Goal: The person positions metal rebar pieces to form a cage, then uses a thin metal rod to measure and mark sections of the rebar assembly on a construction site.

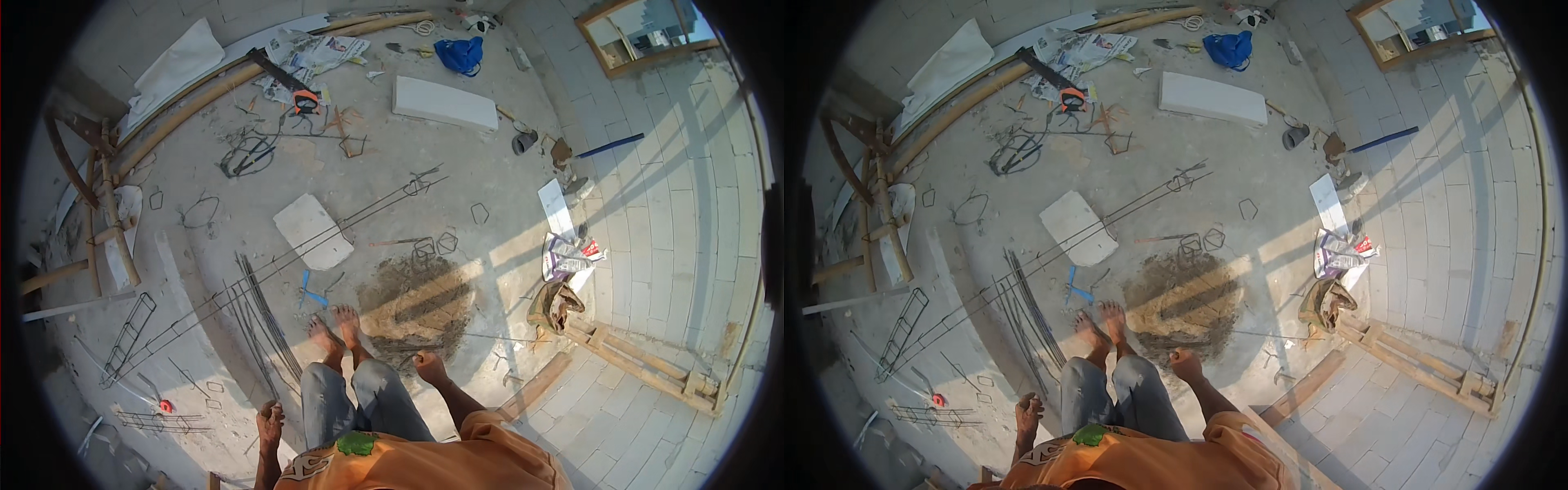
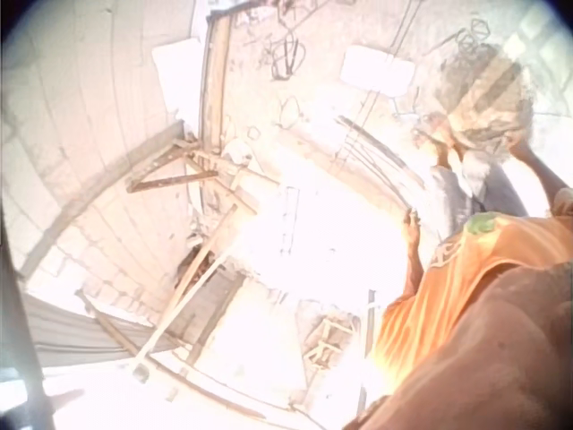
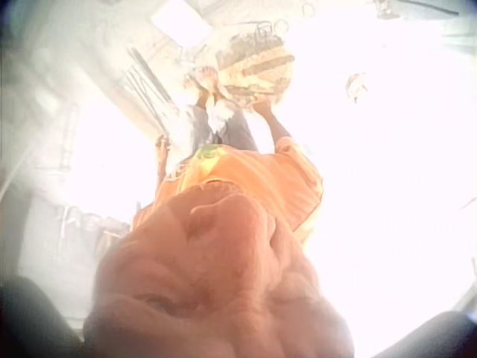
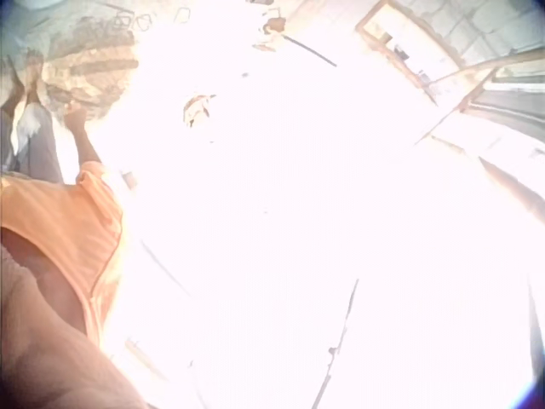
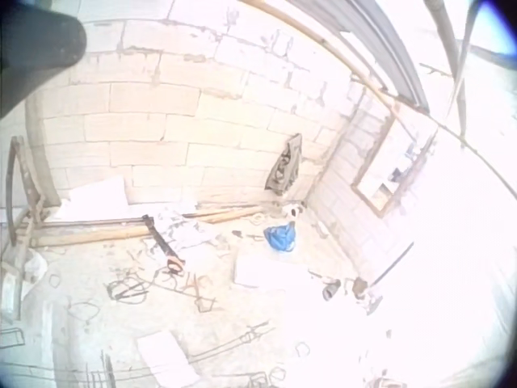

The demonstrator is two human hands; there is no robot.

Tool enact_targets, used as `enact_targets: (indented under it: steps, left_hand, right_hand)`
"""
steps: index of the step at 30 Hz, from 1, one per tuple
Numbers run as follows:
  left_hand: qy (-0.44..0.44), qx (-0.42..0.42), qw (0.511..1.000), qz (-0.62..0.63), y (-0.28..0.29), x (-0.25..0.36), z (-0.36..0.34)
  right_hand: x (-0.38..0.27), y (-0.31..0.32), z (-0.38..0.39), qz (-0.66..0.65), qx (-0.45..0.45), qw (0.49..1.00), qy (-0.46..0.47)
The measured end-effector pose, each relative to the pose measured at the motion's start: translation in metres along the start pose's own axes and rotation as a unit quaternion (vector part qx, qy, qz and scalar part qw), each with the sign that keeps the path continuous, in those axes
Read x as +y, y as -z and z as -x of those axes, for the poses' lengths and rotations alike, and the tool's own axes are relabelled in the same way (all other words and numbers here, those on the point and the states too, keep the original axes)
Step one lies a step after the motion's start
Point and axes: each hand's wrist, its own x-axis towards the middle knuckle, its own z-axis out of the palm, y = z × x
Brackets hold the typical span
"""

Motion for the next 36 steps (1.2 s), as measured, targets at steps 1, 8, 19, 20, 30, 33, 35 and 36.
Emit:
enact_targets:
  steps: [1, 8, 19, 20, 30, 33, 35, 36]
  left_hand:
    - [-0.042, -0.01, 0.999, 0.006, 0.006, 0.007, 0.007]
    - [-0.028, -0.049, 0.994, -0.093, 0.06, 0.037, -0.008]
    - [-0.117, -0.139, 0.961, -0.211, 0.077, 0.184, -0.03]
    - [-0.125, -0.123, 0.96, -0.219, 0.079, 0.192, -0.029]
    - [-0.131, -0.121, 0.96, -0.215, 0.095, 0.202, -0.037]
    - [-0.142, -0.159, 0.958, -0.192, 0.091, 0.185, -0.036]
    - [-0.158, -0.141, 0.96, -0.184, 0.081, 0.169, -0.024]
    - [-0.147, -0.138, 0.964, -0.172, 0.082, 0.157, -0.022]
  right_hand:
    - [-0.008, 0.009, 0.011, -0.008, -0.042, 0.997, -0.057]
    - [-0.023, 0.047, 0.094, -0.124, 0.02, 0.964, -0.233]
    - [-0.08, 0.003, 0.225, -0.216, 0.136, 0.894, -0.368]
    - [-0.086, -0.01, 0.237, -0.22, 0.138, 0.889, -0.377]
    - [-0.104, -0.048, 0.268, -0.232, 0.076, 0.871, -0.427]
    - [-0.081, -0.024, 0.275, -0.187, 0.109, 0.896, -0.389]
    - [-0.057, -0.013, 0.284, -0.16, 0.134, 0.913, -0.352]
    - [-0.043, -0.016, 0.283, -0.2, 0.179, 0.887, -0.375]
